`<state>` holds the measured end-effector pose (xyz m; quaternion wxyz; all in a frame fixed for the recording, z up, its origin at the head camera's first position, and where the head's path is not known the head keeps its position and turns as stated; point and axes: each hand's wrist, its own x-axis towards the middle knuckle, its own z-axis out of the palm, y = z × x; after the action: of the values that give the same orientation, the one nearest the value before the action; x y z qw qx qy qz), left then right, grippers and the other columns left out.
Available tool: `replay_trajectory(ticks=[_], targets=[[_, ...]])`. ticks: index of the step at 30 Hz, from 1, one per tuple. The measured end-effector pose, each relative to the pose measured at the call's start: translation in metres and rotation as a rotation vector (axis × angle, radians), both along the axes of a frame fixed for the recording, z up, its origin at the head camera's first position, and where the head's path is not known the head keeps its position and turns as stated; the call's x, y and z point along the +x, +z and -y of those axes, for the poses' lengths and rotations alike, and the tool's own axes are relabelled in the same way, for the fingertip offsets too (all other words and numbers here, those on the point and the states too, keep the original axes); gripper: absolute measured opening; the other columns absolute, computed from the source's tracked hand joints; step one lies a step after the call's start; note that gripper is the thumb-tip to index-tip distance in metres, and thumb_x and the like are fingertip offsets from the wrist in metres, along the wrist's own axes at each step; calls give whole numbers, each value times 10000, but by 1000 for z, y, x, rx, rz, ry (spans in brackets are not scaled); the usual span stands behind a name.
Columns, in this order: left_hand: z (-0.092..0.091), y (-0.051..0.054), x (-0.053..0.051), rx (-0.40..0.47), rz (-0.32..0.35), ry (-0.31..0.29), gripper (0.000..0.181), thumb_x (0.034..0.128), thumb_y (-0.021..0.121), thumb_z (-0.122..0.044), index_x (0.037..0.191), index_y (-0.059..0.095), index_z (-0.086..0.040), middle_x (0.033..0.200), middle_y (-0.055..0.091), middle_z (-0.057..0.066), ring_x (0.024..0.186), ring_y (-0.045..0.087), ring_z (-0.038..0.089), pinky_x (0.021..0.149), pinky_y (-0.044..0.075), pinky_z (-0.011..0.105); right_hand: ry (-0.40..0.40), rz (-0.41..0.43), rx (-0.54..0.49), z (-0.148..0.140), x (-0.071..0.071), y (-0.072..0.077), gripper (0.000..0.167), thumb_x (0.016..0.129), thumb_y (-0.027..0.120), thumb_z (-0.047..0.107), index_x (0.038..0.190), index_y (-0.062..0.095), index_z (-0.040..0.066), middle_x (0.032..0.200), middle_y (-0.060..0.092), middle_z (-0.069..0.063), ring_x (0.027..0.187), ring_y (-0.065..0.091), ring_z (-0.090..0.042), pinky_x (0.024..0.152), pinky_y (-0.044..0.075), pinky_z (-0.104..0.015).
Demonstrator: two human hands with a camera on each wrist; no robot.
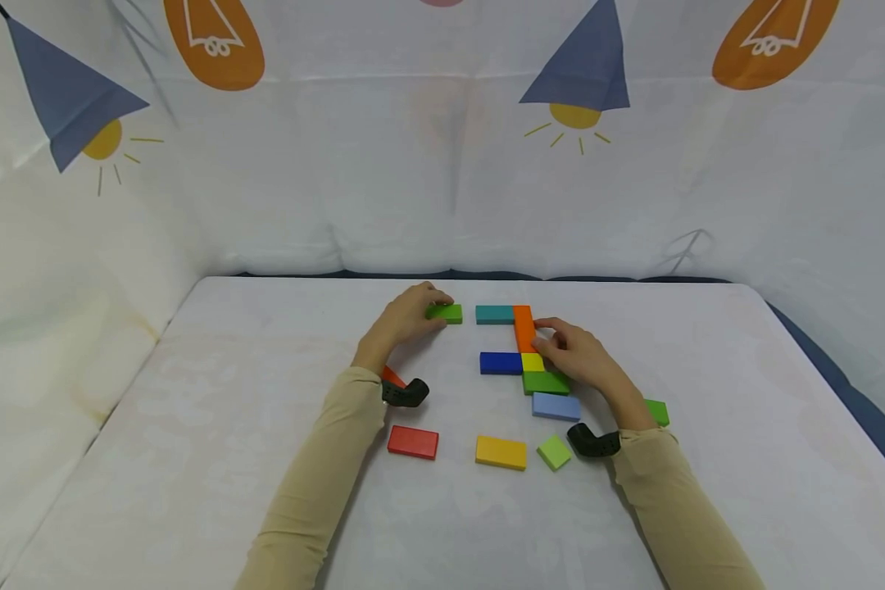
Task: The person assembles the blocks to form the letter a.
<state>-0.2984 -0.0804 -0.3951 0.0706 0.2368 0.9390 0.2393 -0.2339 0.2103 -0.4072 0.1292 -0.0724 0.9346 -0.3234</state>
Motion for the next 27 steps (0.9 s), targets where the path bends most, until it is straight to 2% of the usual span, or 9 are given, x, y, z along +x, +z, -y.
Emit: replay_trajectory(ticks=[7, 11, 18, 27], targets=[[-1, 1, 1, 9, -3, -5, 383, 873, 667, -154, 1252, 616, -122, 1195, 564, 86, 1088, 526, 227, 983, 437, 388, -1, -2, 6, 1, 0, 0, 468, 967, 489, 391, 1363, 453, 144, 770, 523, -69, 653, 488, -204, 580, 383, -278], [2, 2, 0, 22, -12, -29, 399, 863, 673, -147, 1254, 611, -95, 1202, 573, 98, 1081, 532, 233, 993, 427, 379, -1, 2, 4, 2, 0, 1, 467, 969, 488, 386, 1364, 451, 141, 772, 526, -68, 654, 489, -203, 582, 384, -277], [10, 2, -2, 62, 13, -35, 396, 854, 677, -120, 1243, 612, -85, 1198, 616, 87, 1084, 560, 241, 977, 443, 366, 2, 3, 3, 2, 1, 2, 465, 970, 489, 380, 1363, 450, 134, 770, 522, -68, 654, 486, -200, 581, 380, -275], [8, 2, -2, 72, 7, -49, 373, 866, 669, -117, 1233, 620, -76, 1214, 625, 80, 1090, 560, 237, 986, 439, 365, -3, 2, 6, 1, 1, 2, 468, 969, 488, 383, 1362, 452, 130, 768, 520, -68, 652, 488, -198, 578, 381, -272]])
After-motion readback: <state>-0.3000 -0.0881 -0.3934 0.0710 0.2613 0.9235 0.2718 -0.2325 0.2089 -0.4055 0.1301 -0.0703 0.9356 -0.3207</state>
